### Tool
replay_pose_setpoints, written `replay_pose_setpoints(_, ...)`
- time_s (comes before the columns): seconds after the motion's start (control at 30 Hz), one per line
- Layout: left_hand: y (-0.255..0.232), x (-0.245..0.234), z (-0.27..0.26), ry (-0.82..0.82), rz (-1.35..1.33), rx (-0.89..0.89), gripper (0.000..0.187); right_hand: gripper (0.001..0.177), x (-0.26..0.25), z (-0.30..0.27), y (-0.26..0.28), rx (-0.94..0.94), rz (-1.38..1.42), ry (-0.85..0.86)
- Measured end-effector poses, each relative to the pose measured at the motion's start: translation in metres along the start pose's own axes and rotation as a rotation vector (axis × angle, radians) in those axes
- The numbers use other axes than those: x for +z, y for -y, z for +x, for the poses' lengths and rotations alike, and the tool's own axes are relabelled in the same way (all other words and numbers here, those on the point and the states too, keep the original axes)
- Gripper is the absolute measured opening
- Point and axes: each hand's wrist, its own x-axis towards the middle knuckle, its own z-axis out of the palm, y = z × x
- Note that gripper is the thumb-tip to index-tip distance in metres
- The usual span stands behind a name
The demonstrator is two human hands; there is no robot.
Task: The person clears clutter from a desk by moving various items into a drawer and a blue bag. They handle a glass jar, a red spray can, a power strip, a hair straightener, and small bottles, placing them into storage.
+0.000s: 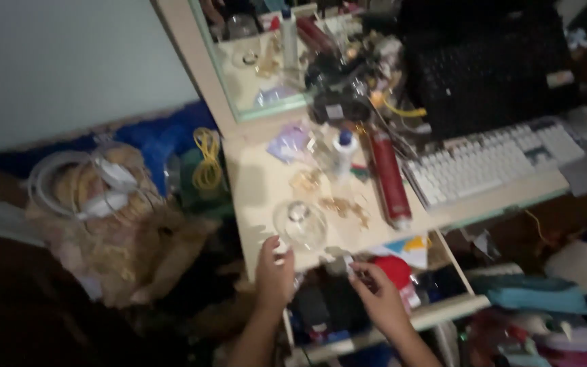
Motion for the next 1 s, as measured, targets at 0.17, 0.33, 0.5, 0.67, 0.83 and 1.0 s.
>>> replay_pose_setpoints(0.17, -0.068, -0.011, 0.056, 0.384, 0.427, -0.142, 0.061, 0.049, 0.048, 0.067, 0.038, 0.129, 0.029, -0.040)
replay_pose_setpoints(0.33, -0.065, -0.017, 0.080, 0.583, 0.600, 0.220, 0.037, 0.075, 0.070, 0.071, 0.054, 0.224, 0.018, 0.052)
replay_pose_setpoints(0.5, -0.070, -0.034, 0.084, 0.635, 0.555, 0.456, 0.053, 0.077, 0.072, 0.052, 0.080, 0.254, 0.141, -0.002)
replay_pose_setpoints(0.67, -0.070, -0.047, 0.095, 0.624, 0.484, 0.532, 0.048, 0.070, 0.081, 0.047, 0.095, 0.282, 0.192, -0.059)
replay_pose_setpoints(0.83, -0.075, -0.053, 0.100, 0.617, 0.425, 0.602, 0.047, 0.062, 0.085, 0.047, 0.110, 0.346, 0.153, -0.113)
replay_pose_setpoints(1.0, -0.106, -0.066, 0.101, 0.807, 0.180, 0.386, 0.068, 0.056, 0.081, 0.041, 0.097, 0.194, 0.024, -0.216)
